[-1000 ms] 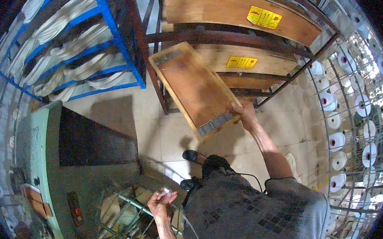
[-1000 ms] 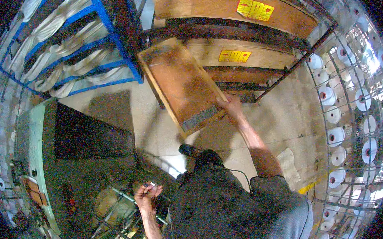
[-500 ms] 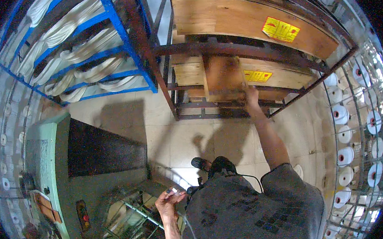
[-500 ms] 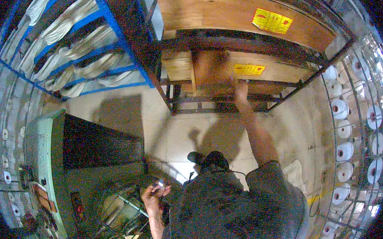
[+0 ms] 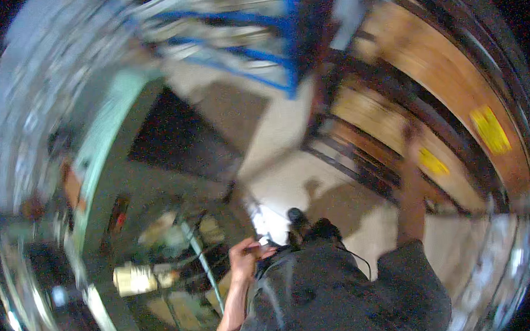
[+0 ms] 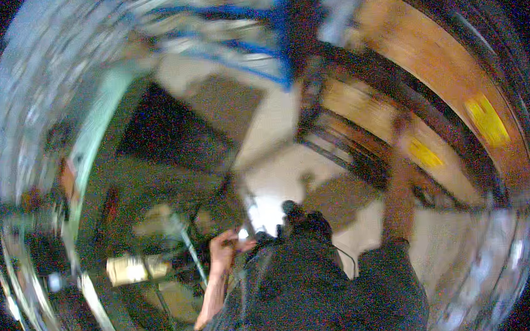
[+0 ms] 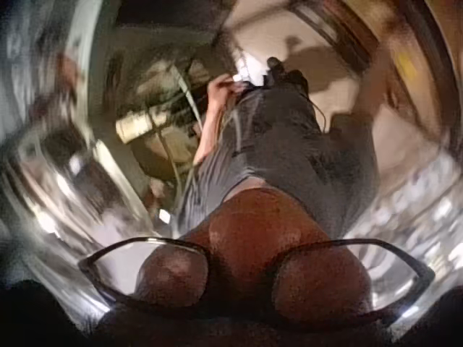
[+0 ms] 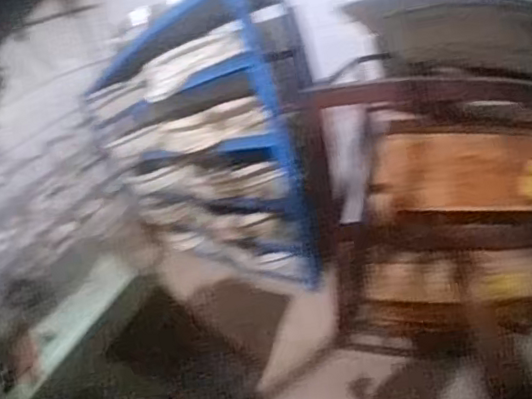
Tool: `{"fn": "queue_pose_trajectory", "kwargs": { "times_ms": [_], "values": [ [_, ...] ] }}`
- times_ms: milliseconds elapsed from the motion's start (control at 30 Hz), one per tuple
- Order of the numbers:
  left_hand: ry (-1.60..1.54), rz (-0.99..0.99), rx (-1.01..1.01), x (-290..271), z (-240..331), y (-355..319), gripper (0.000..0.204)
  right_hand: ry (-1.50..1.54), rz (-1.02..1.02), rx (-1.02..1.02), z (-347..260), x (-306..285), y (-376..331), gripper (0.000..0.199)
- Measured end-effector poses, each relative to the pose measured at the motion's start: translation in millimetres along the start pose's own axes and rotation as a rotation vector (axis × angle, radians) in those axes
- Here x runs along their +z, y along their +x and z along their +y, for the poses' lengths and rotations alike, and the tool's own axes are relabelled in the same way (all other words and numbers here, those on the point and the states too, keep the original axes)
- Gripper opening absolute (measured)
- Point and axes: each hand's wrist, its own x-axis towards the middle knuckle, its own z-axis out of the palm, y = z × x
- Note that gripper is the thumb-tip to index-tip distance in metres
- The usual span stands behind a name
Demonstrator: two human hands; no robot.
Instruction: The person repeatedly picks up small black plastic clips from a wooden tray and inserts them into slots around the rim of a large metal machine component. The person works one clip at a time, placing each into a designated slot and pressing it into place.
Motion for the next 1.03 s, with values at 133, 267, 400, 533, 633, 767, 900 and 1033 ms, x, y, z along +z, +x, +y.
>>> {"fn": "queue_pose_trajectory", "kwargs": {
  "times_ms": [133, 267, 400, 533, 633, 767, 900, 1033],
  "values": [
    [-0.049, 0.014, 0.044, 13, 0, 5, 0.046, -0.092, -0.095, -0.037, 10, 27, -21, 0.028],
    [-0.160, 0.113, 0.039, 24, -3, 1, 0.044, -0.225, -0.616, 0.054, 54, 83, -148, 0.024],
    [-0.068, 0.220, 0.150, 35, -6, -5, 0.046, -0.452, -1.382, 0.365, 54, 168, -318, 0.021],
    [-0.161, 0.399, 0.271, 40, -15, -39, 0.047, -0.518, -1.920, 0.105, 15, 233, -415, 0.018],
    [0.015, 0.701, 0.308, 32, -22, -73, 0.052, -0.731, -2.193, 0.170, -7, 260, -455, 0.014],
    [-0.218, 0.809, 0.333, 24, -49, -119, 0.047, -0.516, -2.455, 0.377, 5, 254, -497, 0.026],
    [-0.535, 0.830, 0.511, 31, -66, -167, 0.046, -0.558, -2.432, 0.747, 1, 235, -540, 0.031],
    [-0.650, 0.911, 0.479, 30, -85, -215, 0.051, -0.812, -2.484, 0.693, -23, 210, -587, 0.031]
  ]
}}
